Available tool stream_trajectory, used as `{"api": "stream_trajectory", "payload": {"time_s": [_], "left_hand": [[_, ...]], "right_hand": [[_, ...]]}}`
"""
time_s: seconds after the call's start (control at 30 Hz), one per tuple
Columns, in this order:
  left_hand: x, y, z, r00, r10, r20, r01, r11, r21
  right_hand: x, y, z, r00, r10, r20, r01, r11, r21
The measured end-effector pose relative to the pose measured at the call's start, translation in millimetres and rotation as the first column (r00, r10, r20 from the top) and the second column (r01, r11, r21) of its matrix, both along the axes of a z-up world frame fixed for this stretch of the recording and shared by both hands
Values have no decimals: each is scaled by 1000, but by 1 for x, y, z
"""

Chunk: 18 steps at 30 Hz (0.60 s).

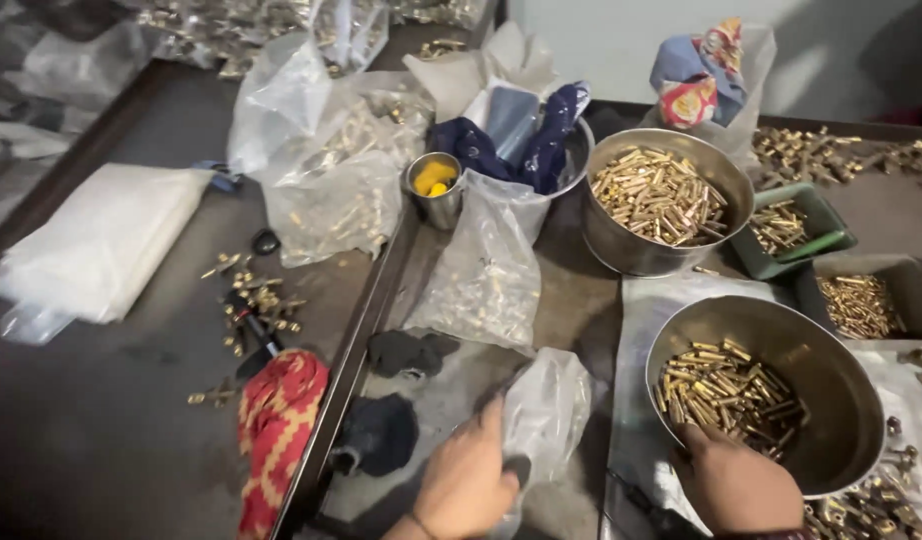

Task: Polishing small brass-colored metal fittings using a handheld rotary tool on a workbench.

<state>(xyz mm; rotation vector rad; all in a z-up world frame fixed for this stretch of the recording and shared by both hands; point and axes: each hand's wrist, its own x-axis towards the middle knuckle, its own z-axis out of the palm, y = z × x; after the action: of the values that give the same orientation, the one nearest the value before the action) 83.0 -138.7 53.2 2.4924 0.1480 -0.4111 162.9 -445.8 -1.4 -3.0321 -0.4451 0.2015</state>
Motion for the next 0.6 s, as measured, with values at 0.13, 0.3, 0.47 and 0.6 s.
{"api": "stream_trajectory", "payload": {"time_s": [0.13,0.3,0.47,0.6], "left_hand": [[-12,-3,-46,901,410,145,-285,808,-515],[-41,-1,42,832,554,-14,-242,340,-909],[-55,12,125,816,571,-89,10,-169,-986],[-62,2,134,765,644,2,165,-193,-967]], "right_hand": [[3,-2,-1,992,-68,-107,58,994,-95],[3,-21,-69,906,410,-108,-410,912,24],[-43,57,4,790,608,83,-603,744,288],[-54,99,94,756,655,12,-441,495,748]]}}
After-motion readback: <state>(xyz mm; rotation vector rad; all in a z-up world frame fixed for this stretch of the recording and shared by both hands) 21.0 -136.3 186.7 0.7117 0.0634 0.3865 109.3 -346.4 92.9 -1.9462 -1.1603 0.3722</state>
